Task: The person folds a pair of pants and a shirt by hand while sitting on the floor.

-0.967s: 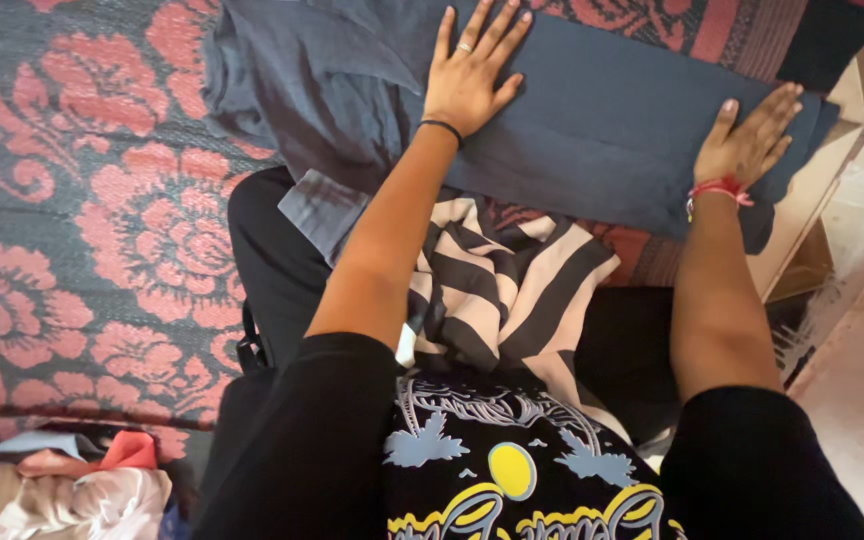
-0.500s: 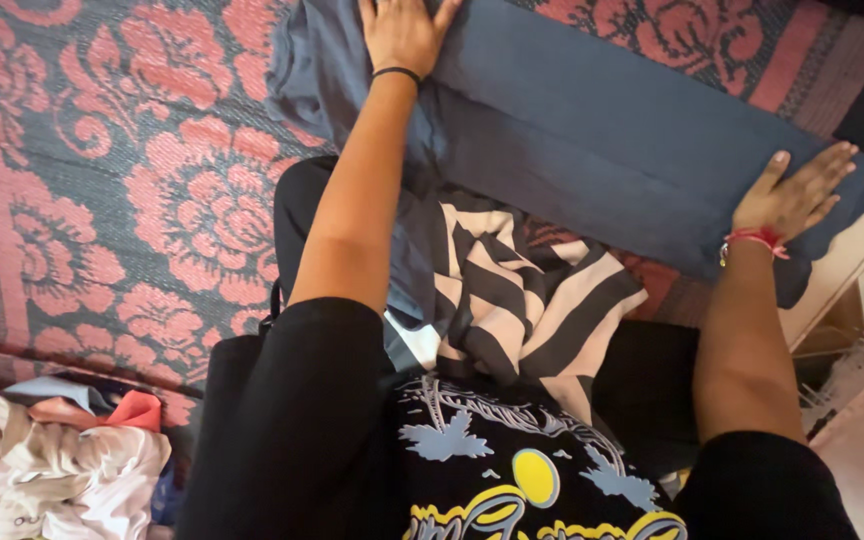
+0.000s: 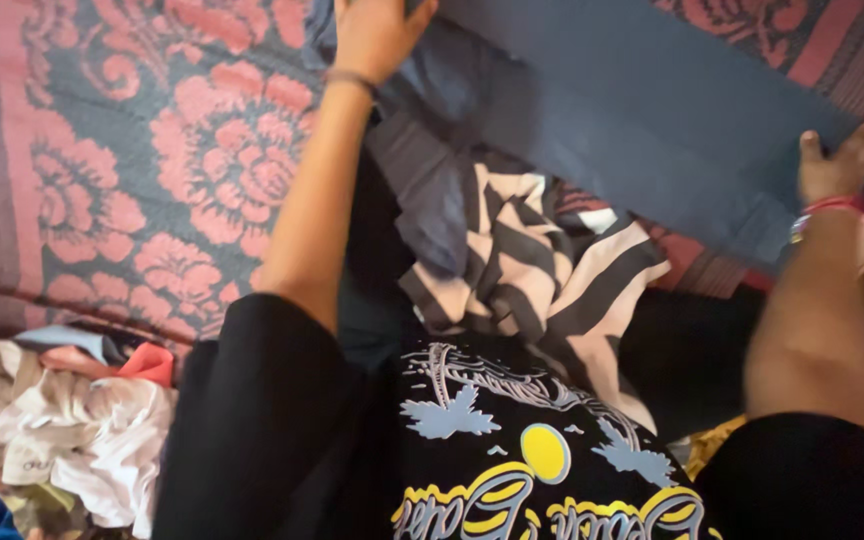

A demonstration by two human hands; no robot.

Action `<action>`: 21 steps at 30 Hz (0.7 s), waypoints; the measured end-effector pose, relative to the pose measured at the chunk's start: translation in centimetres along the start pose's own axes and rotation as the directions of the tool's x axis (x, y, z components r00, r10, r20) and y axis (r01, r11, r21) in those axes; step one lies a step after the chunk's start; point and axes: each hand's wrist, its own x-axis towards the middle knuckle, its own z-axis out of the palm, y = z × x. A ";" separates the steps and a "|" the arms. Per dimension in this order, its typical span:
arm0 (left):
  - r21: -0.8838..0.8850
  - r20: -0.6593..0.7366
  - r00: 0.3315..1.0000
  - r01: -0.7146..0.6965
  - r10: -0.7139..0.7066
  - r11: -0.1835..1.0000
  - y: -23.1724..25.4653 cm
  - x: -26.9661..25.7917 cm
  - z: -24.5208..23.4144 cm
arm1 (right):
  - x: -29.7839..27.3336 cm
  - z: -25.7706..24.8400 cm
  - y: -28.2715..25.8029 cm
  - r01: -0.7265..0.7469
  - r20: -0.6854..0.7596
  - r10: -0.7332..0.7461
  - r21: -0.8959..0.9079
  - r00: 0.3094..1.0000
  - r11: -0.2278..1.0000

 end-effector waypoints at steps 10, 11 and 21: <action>-0.114 -0.253 0.967 -0.031 0.002 0.993 7.9 -16.5 -13.2 | -13.0 1.0 -19.7 0.228 0.025 -0.418 0.807 0.908 0.545; -0.143 -0.212 0.977 0.011 -0.041 0.990 8.7 -16.8 -14.0 | -16.3 0.8 -24.0 0.268 0.000 -0.477 0.828 0.879 0.493; -0.832 -0.037 0.931 -0.230 0.363 0.504 17.2 -18.7 -20.6 | -33.9 -3.9 -40.6 0.445 -0.310 -0.451 0.866 0.837 0.229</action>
